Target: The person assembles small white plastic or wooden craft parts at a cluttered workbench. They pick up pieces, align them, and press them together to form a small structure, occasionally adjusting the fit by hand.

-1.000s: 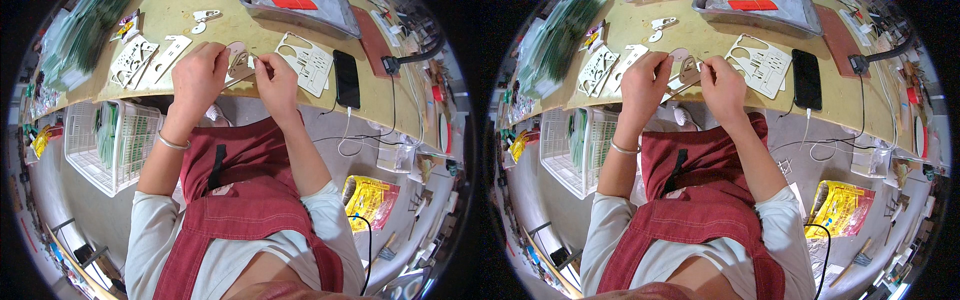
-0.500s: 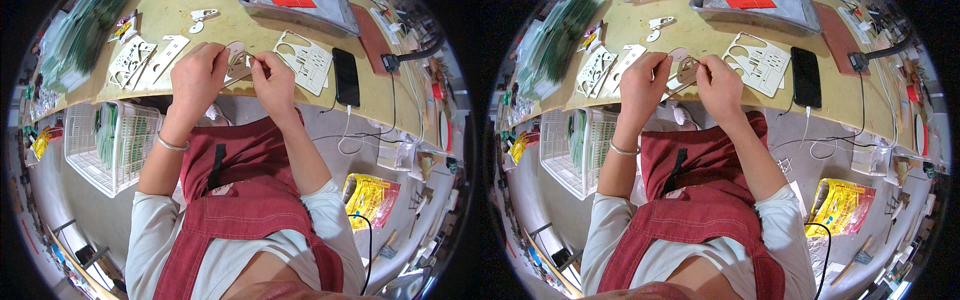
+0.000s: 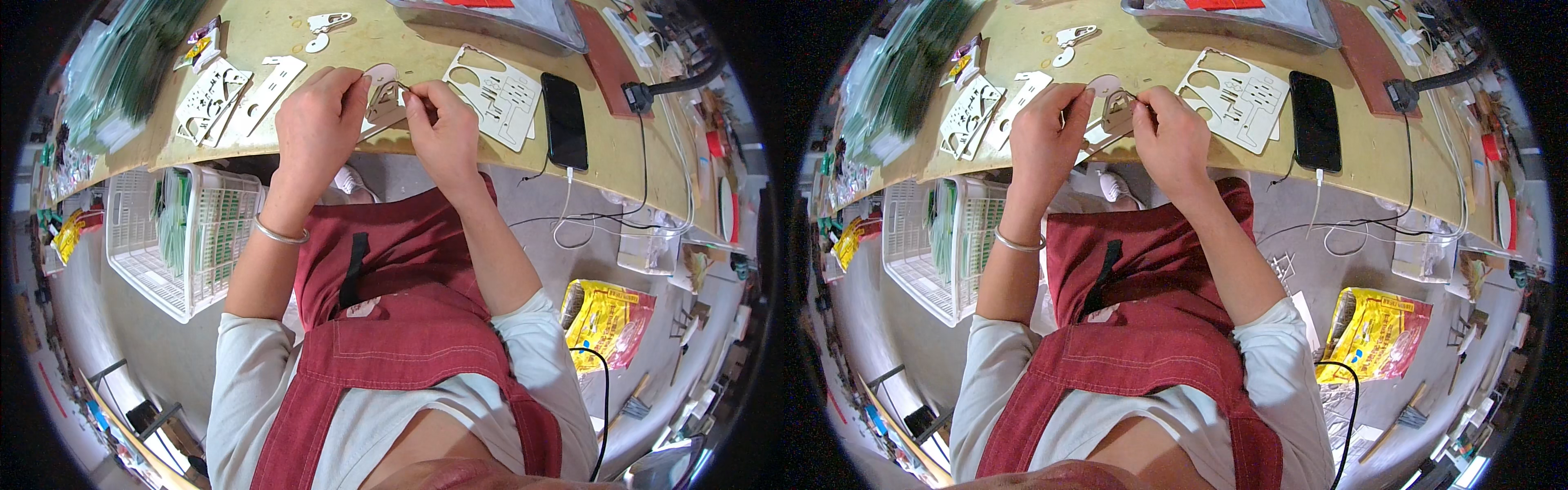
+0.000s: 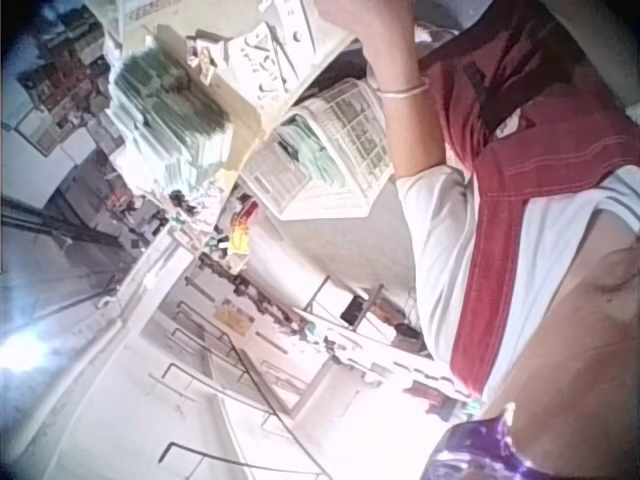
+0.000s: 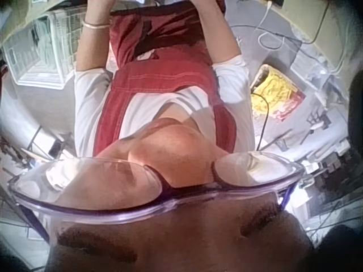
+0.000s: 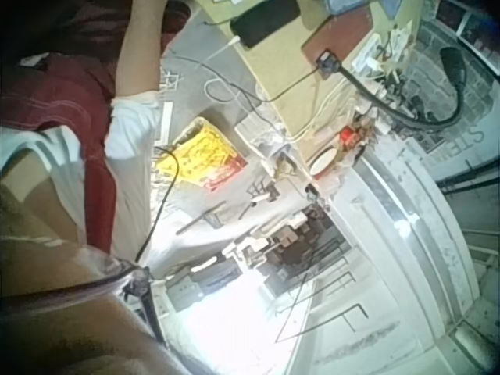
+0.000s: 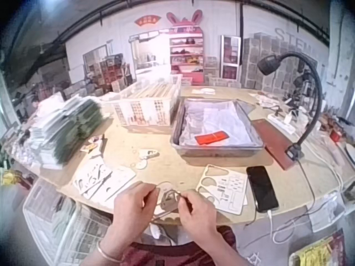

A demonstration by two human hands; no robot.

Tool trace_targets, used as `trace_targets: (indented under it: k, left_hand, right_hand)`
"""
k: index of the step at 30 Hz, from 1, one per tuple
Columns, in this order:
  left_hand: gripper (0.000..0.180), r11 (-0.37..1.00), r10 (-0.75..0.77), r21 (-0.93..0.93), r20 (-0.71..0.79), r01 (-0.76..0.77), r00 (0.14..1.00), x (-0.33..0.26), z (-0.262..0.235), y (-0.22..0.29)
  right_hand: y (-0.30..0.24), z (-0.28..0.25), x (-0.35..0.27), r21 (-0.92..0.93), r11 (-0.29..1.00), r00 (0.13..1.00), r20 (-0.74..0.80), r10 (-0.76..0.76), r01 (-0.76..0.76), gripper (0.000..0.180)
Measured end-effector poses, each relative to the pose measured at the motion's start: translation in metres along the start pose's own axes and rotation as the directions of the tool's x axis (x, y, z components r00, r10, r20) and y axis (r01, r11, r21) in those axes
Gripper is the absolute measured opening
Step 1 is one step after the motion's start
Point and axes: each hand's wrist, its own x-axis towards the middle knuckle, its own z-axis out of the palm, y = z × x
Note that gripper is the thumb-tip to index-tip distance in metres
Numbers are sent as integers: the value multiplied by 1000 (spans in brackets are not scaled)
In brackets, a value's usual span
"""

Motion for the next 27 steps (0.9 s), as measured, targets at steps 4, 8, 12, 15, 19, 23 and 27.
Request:
trace_targets:
  k: [4,8,12,15,19,23,27]
  left_hand:
    - [18,1000,-5,-4,12,5,1000,-3,4,-2]
    - [20,1000,-29,-6,44,29,999,-5,6,-1]
    - [19,999,16,28,26,-17,1000,-5,7,-2]
    - [20,994,36,104,34,-40,999,-3,4,2]
    - [21,984,57,165,53,-65,997,-2,3,2]
    - [16,971,28,231,106,-52,994,-1,1,4]
    - [16,974,27,221,113,-51,993,2,2,2]
  right_hand:
    - [-3,0,0,22,1000,1000,-2,20,-20,11]
    - [-2,1,-1,1,1000,1000,-2,8,-8,10]
    - [0,2,-1,-10,1000,1000,-5,-16,16,9]
    - [-2,0,-2,-43,998,999,-13,-41,40,9]
    - [-5,-1,-5,-89,988,988,-78,-131,124,8]
    - [-7,1,-12,-97,982,978,-120,-171,160,8]
    - [-8,6,-13,-60,985,979,-115,-166,160,8]
